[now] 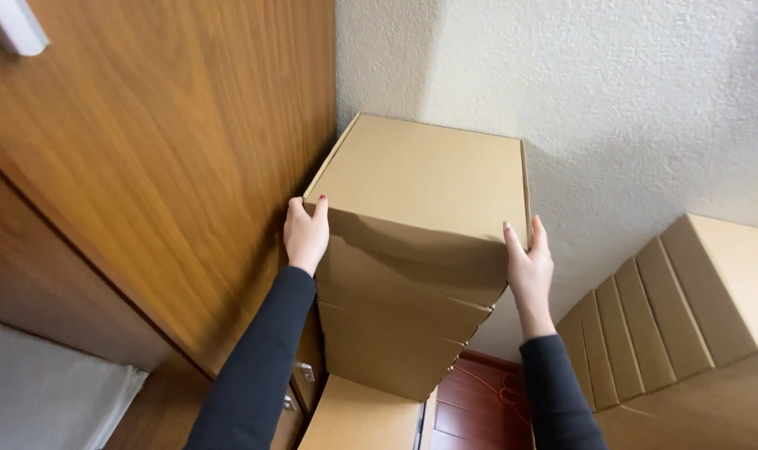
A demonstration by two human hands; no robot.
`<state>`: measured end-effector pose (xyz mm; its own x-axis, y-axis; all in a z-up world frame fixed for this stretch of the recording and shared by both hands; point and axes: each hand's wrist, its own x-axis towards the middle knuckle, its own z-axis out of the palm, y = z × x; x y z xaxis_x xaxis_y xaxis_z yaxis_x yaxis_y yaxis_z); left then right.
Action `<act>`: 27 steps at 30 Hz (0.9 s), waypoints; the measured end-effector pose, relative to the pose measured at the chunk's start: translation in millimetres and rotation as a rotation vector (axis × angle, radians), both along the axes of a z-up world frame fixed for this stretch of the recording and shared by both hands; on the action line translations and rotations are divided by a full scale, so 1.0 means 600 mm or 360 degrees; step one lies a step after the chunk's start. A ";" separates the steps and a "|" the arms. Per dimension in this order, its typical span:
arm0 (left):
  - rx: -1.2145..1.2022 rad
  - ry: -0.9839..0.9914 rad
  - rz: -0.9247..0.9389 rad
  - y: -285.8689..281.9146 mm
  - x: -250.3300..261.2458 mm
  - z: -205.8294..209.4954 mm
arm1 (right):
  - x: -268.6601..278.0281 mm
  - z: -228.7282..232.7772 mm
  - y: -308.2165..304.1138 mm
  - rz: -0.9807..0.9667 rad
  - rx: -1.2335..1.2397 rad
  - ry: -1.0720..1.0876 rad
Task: Folding a black skirt and packing it into a plastic bag and then into a cardboard box for shipping.
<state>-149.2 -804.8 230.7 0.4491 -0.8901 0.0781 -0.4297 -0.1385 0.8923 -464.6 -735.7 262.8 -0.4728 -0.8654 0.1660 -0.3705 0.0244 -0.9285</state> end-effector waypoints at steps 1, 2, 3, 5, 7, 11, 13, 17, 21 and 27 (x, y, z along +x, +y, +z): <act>0.0001 -0.0004 0.0009 0.015 -0.005 0.006 | 0.002 0.007 0.009 0.0009 0.0001 -0.0004; -0.0037 -0.0003 0.0014 0.033 -0.010 0.012 | 0.003 0.014 0.020 -0.0016 -0.0035 0.0000; -0.0074 -0.0003 0.0019 0.051 -0.015 0.018 | 0.005 0.020 0.032 -0.0040 -0.0071 0.0003; -0.0103 -0.0003 0.0036 0.103 -0.020 0.037 | 0.002 0.031 0.071 -0.0056 -0.0081 0.0033; -0.0142 -0.0007 0.0060 0.144 -0.021 0.042 | -0.006 0.040 0.099 -0.0066 -0.0102 0.0057; -0.0363 0.0184 0.0112 0.186 -0.023 0.014 | -0.017 0.046 0.127 -0.0115 0.0042 -0.0286; -0.0391 0.0309 0.0100 0.191 -0.022 0.015 | -0.017 0.044 0.131 -0.0104 0.0004 -0.0386; -0.0044 0.0557 -0.0020 0.152 -0.007 0.032 | -0.013 0.073 0.121 -0.0015 0.0108 -0.0423; 0.0028 0.0812 -0.0346 0.127 0.006 0.039 | 0.000 0.119 0.120 0.0065 0.0375 -0.0767; 0.0063 0.0906 -0.0629 0.148 -0.005 0.026 | -0.038 0.074 0.120 0.0227 0.0257 -0.0757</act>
